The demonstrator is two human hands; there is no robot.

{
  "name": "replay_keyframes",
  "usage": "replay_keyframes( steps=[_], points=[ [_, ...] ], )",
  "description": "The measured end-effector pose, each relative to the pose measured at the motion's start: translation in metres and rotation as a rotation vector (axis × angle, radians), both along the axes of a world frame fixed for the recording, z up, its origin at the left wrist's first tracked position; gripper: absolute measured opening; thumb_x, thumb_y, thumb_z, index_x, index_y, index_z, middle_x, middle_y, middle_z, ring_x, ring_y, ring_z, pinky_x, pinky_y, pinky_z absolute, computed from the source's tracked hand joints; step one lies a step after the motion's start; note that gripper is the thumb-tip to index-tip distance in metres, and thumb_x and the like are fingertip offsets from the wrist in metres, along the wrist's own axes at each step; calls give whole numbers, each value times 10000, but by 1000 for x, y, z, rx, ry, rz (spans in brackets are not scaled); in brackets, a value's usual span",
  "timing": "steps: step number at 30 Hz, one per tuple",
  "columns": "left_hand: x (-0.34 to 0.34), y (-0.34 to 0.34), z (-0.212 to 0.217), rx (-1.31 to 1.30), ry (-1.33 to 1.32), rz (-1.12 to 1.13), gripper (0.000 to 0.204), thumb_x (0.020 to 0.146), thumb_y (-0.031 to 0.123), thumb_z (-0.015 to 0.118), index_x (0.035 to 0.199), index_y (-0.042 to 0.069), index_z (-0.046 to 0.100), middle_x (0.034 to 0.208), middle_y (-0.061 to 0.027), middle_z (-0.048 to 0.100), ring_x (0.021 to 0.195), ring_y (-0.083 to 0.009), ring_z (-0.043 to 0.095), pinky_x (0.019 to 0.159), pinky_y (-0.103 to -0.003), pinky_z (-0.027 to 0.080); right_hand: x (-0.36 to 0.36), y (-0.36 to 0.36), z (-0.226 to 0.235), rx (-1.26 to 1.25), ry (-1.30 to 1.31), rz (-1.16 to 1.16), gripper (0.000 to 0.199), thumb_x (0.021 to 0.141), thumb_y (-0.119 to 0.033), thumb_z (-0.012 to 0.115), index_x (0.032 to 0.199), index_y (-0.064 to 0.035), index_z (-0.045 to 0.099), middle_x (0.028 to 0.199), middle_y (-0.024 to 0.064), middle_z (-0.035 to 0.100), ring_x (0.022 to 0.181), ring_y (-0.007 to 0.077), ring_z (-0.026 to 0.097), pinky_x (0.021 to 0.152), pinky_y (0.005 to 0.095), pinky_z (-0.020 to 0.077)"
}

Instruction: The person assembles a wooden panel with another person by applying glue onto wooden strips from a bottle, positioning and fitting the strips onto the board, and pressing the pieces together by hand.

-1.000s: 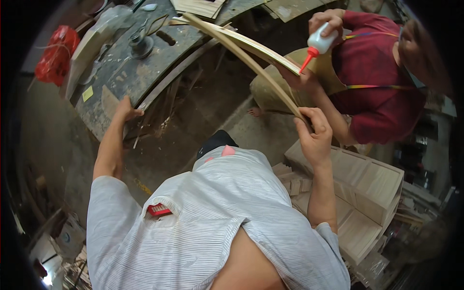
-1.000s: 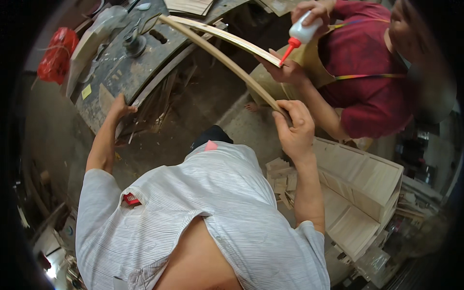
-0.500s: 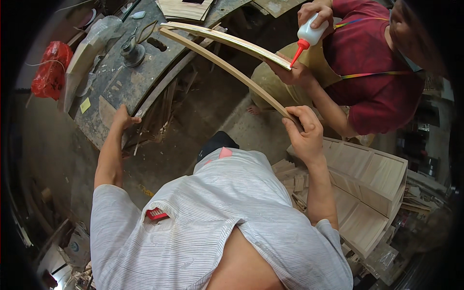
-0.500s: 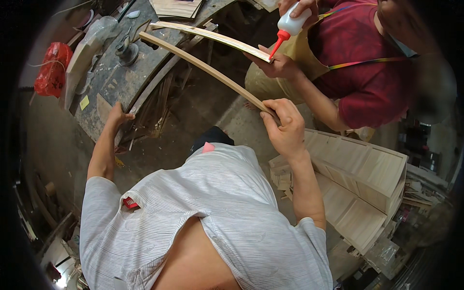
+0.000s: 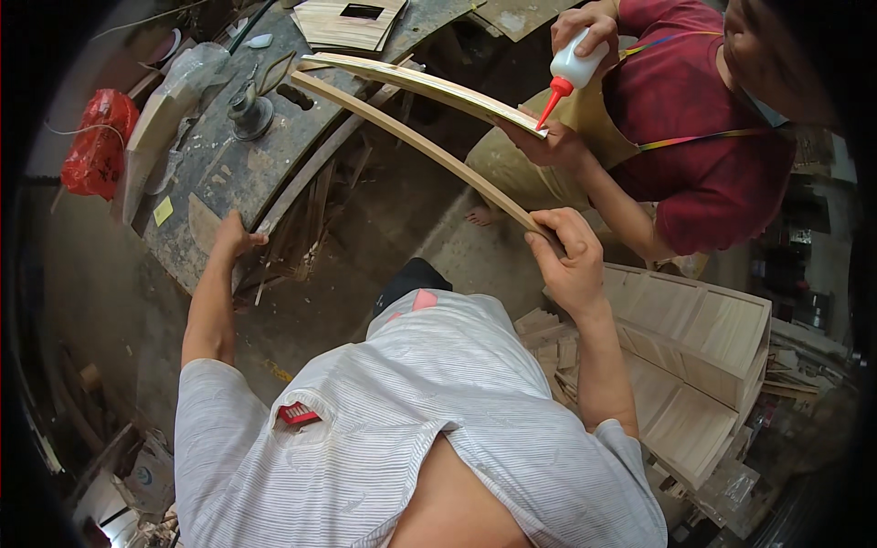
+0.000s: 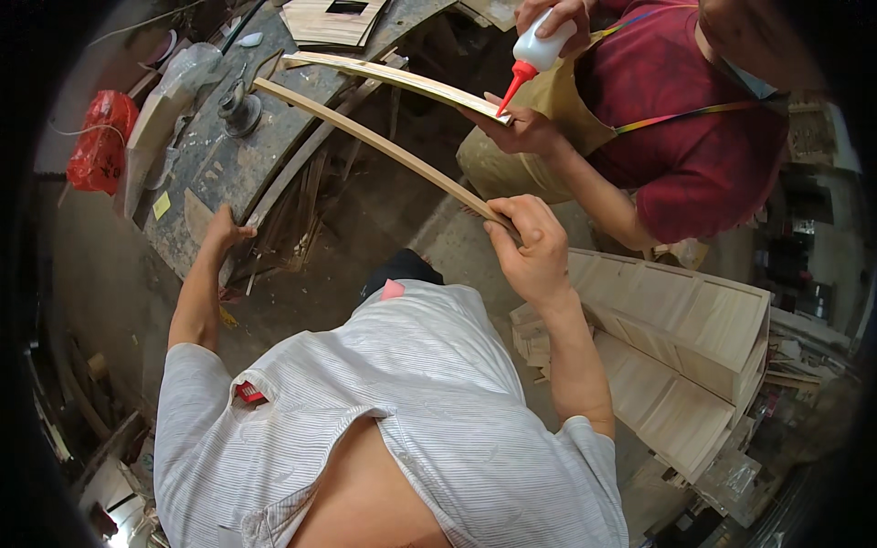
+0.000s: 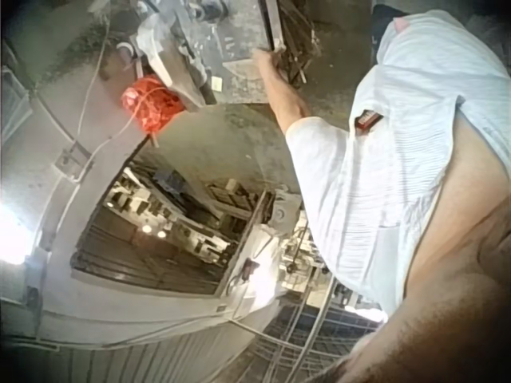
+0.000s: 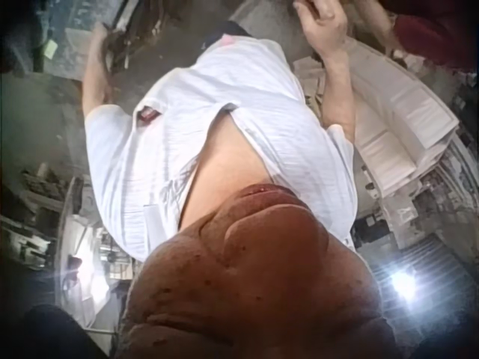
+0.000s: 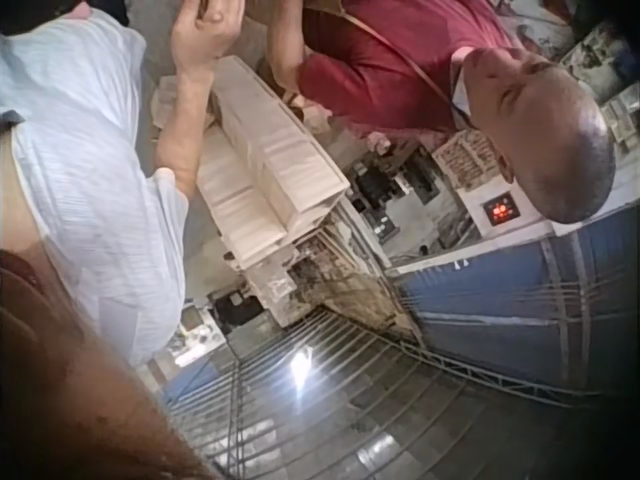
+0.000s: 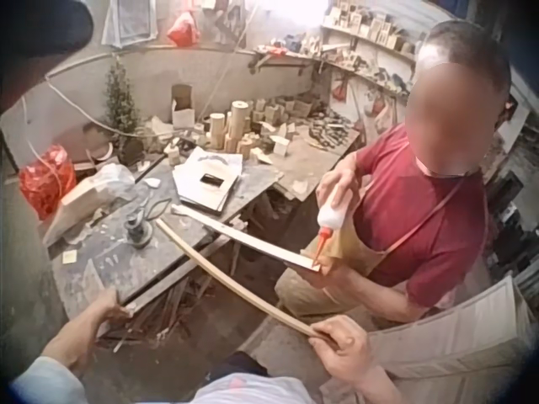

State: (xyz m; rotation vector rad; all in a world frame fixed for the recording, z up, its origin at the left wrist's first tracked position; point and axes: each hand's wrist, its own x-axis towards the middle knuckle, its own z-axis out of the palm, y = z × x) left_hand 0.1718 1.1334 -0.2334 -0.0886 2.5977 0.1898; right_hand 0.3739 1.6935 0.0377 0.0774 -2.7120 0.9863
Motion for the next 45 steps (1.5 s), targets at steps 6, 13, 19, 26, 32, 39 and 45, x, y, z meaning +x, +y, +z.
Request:
replay_keyframes(
  steps=[6,13,19,26,32,39,45],
  points=[
    [-2,-1,-2,-2,-6,0,957,581,477,1012,1219,-47,527,1215,-316,670,1177,-470,642,975,-494,518,0,-1,-3,8,17,13,219,814,21,769,1018,-19,702,921,112,680,834,299,660,753,379,528],
    [0,3,4,10,2,5,933,590,457,1013,1210,-44,528,1190,-305,676,1173,-469,642,973,-491,517,-1,-1,-2,12,17,11,218,812,22,770,1016,-18,703,921,113,678,842,297,664,755,379,529],
    [4,3,7,6,-23,15,917,588,446,1016,1200,-39,536,1194,-307,675,1161,-469,643,969,-491,517,-3,-3,-2,9,34,17,213,810,29,764,1008,-13,698,923,115,677,836,297,663,752,379,529],
    [1,4,7,15,-2,14,893,590,444,1015,1178,-36,546,1187,-301,677,1159,-471,641,958,-496,517,-4,-1,-3,6,25,20,203,817,37,748,1007,-12,693,930,114,683,842,295,670,758,374,532],
    [1,3,7,27,17,-5,908,588,446,1015,1191,-37,537,1180,-306,678,1162,-473,642,960,-495,517,-2,1,-6,-29,-11,-6,197,835,27,737,1022,-13,691,942,116,693,823,287,679,740,365,538],
    [4,4,9,12,-4,34,905,591,452,1013,1190,-36,543,1208,-312,672,1170,-468,644,965,-494,518,-4,-1,-8,-36,-24,26,197,843,21,735,1031,-12,689,945,122,695,824,287,685,740,361,542],
    [-1,7,12,6,-10,20,902,596,461,1011,1189,-37,547,1214,-303,674,1172,-466,644,963,-499,518,-2,0,-12,-62,-40,-1,197,843,19,735,1033,-14,697,961,122,703,840,291,691,754,357,546]
  ],
)
